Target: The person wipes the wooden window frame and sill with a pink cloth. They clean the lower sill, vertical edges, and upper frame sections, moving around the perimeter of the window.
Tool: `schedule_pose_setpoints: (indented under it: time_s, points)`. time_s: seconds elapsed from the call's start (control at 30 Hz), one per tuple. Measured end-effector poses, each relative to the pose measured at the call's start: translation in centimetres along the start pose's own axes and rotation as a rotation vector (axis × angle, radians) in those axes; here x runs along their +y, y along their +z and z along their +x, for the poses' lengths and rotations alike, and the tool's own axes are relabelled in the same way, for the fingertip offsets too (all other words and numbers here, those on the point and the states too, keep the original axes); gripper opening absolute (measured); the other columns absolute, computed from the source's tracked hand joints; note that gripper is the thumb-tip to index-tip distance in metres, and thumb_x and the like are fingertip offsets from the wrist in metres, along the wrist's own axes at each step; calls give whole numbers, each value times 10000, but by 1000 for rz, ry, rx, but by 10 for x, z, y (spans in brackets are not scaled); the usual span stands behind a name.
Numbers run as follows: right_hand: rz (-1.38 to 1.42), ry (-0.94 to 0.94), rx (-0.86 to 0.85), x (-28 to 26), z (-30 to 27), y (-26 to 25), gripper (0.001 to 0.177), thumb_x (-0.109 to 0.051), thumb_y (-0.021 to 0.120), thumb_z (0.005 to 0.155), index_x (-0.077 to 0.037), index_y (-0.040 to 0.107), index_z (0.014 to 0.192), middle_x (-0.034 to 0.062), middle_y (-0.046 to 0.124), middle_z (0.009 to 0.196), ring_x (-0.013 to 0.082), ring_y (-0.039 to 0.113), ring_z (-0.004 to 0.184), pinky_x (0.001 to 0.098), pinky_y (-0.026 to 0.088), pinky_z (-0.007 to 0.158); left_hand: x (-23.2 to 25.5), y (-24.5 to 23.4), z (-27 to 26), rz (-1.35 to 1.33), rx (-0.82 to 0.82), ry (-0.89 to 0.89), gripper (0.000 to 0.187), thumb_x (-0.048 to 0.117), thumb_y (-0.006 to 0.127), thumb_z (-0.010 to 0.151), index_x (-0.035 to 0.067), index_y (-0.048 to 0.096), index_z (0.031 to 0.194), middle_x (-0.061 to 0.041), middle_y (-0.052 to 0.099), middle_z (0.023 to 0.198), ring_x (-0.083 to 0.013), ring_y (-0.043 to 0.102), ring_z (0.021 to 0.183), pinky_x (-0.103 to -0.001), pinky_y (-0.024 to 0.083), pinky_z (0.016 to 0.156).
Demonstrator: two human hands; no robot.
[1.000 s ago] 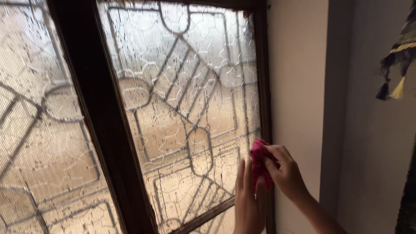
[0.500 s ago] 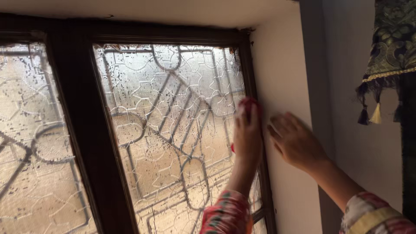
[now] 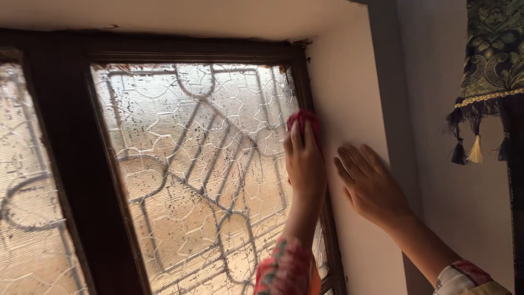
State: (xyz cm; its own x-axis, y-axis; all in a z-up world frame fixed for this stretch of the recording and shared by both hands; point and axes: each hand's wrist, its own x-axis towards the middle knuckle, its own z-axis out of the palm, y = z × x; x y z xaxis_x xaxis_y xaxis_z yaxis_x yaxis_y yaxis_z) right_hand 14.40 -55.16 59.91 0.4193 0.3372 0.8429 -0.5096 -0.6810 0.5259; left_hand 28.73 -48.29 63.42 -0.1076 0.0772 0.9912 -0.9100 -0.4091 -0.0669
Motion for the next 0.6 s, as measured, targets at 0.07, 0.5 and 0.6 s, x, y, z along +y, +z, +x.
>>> schedule_pose_setpoints:
  time_s: [0.07,0.5,0.6]
  points:
    - [-18,-2,-33,0,1,-1,603,-359,566,874,-44,589,1387,155,556,1495,269,407,1414,478,201,1204,-3,10,13,7,-39,-6,537,0,603,888,-34,543,1420,-220,548,1429,-409,539,1286,-445,502,1031]
    - [62,16,-58,2,-1,3,519,-369,581,864,-52,689,1261,114,560,1475,252,411,1408,475,225,1202,1,-8,1,-5,34,48,491,110,693,868,-20,612,1334,-228,587,1393,-425,561,1232,-506,522,1044]
    - [88,30,-67,1,2,4,511,-368,579,873,-52,681,1260,102,555,1490,235,399,1420,467,212,1216,-11,18,60,98,99,120,560,54,685,857,-74,572,1390,-262,576,1417,-427,564,1248,-465,528,1029]
